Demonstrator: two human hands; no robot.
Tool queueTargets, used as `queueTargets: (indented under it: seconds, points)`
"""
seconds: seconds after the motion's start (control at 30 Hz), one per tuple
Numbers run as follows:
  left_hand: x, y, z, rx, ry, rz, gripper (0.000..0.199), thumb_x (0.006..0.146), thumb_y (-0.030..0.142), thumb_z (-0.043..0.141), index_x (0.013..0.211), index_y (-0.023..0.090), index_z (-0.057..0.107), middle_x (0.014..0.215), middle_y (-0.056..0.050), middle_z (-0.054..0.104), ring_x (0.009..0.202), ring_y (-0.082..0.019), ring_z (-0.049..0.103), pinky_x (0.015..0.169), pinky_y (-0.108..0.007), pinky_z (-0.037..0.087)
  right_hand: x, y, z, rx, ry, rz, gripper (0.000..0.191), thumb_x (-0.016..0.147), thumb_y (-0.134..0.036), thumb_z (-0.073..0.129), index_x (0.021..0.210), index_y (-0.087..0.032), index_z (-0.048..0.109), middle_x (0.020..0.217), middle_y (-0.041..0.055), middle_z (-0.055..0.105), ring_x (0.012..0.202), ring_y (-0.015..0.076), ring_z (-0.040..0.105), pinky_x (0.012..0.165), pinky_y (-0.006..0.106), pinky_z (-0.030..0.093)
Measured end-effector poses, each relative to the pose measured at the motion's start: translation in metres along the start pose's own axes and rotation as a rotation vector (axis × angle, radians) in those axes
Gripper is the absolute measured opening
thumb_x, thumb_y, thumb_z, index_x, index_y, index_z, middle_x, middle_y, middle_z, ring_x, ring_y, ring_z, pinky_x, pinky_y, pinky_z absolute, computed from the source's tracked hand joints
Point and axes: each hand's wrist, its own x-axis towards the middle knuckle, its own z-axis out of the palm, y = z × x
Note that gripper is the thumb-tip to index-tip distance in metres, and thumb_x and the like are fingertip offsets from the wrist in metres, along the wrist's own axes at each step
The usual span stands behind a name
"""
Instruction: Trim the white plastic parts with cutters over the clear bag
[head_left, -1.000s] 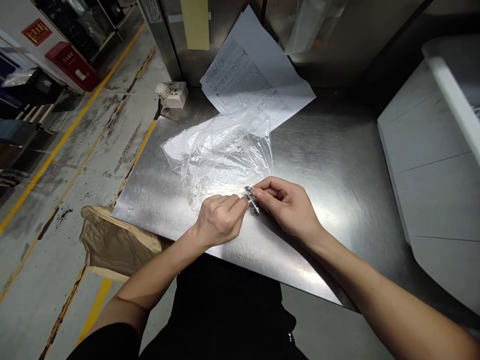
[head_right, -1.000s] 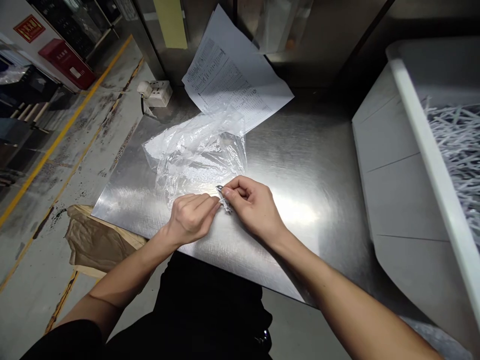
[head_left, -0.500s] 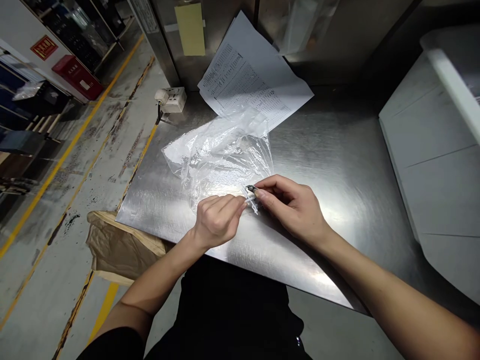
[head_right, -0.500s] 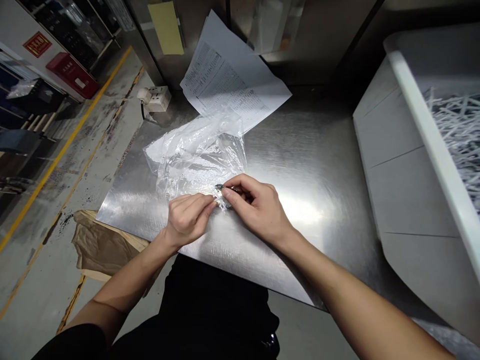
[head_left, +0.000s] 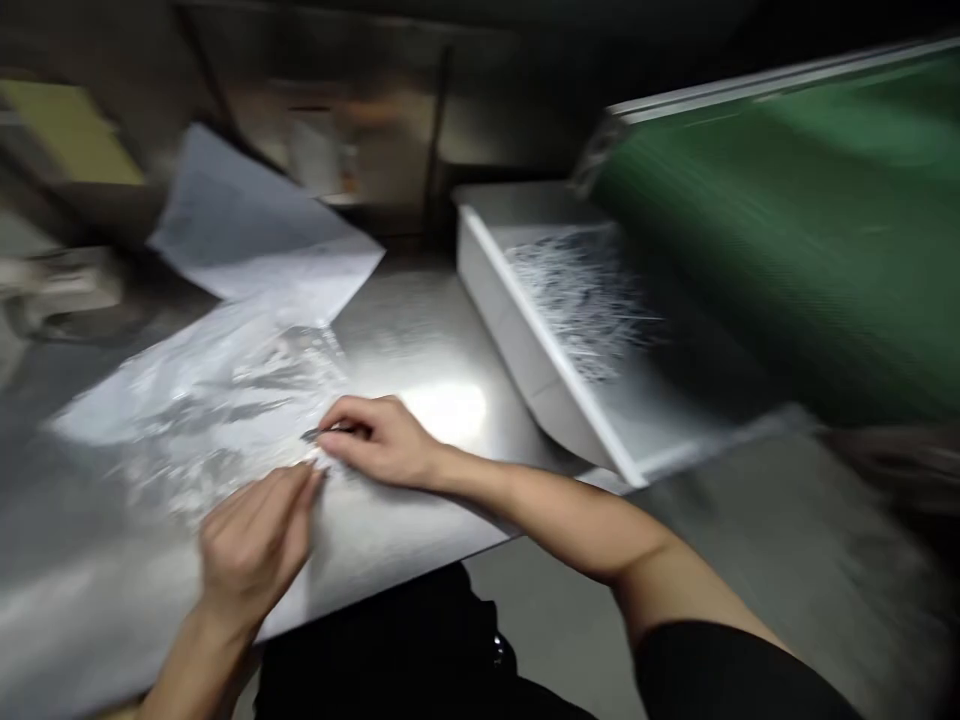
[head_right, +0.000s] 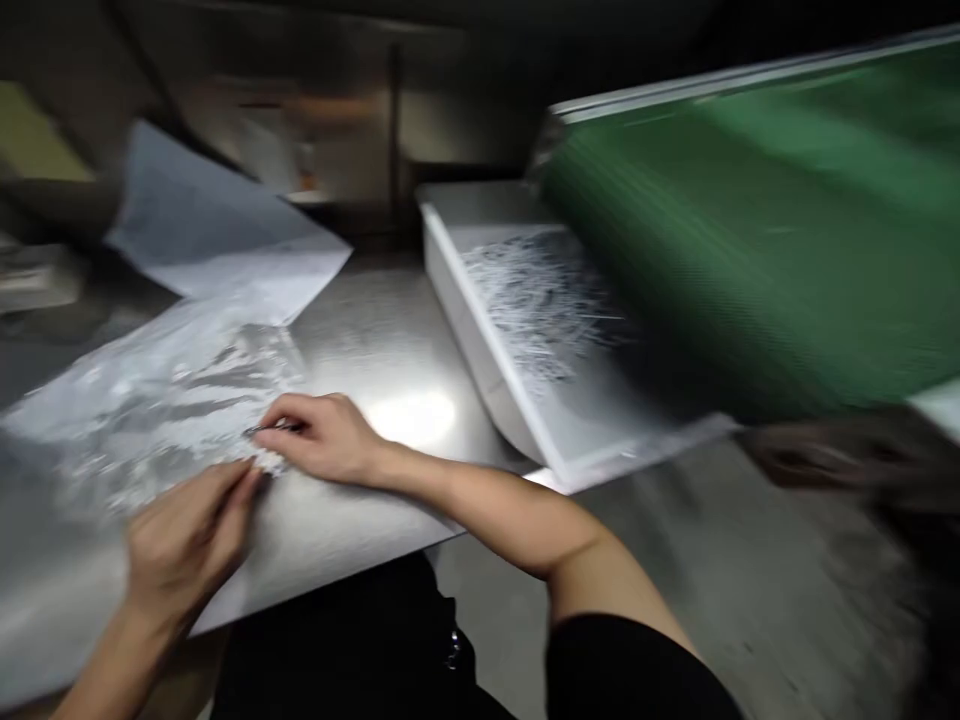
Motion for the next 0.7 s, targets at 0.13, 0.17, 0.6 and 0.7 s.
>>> queueTargets:
  seconds: [0.13,0.17,0.6,0.7]
  points:
    - [-0.002,-0.012,0.006,-0.025,0.016,0.036,0.017,0.094,0.012,0.085,0.108,0.019,0.077,0.092,-0.001,0.083,0.07,-0.017,0.076,0.072,-0.032,0.055,0.003,0.001,-0.008,0.005,-0.038,0.081,0.02,0.098,-0.042,0.081,0.1,-0.022,0.076,0.079,-0.0048,0.068,0.074,0.0125,0.06,0.069,0.024,0.043]
    - [-0.003,-0.011,0.006,-0.038,0.019,0.037,0.015,0.095,0.014,0.084,0.107,0.019,0.077,0.092,0.0,0.083,0.07,-0.017,0.077,0.071,-0.033,0.055,0.002,0.0,-0.008,0.016,-0.033,0.098,0.02,0.097,-0.041,0.082,0.099,-0.022,0.075,0.077,-0.0051,0.067,0.072,0.0122,0.058,0.068,0.024,0.042]
    - [0.009,0.012,-0.002,-0.041,0.004,-0.039,0.005,0.103,0.014,0.071,0.107,0.017,0.071,0.088,-0.004,0.082,0.07,-0.018,0.076,0.066,-0.03,0.053,-0.005,-0.003,0.002,0.099,0.041,0.063,0.015,0.098,-0.033,0.074,0.091,-0.02,0.074,0.082,-0.0005,0.071,0.075,0.0152,0.06,0.072,0.029,0.045]
    - [0.009,0.008,0.002,-0.063,-0.034,-0.099,0.005,0.106,0.013,0.065,0.106,0.017,0.069,0.084,-0.003,0.079,0.07,-0.016,0.074,0.066,-0.03,0.053,-0.001,0.003,-0.003,0.041,0.042,0.017,0.016,0.1,-0.036,0.075,0.1,-0.021,0.078,0.088,0.0017,0.076,0.077,0.0172,0.065,0.072,0.031,0.047]
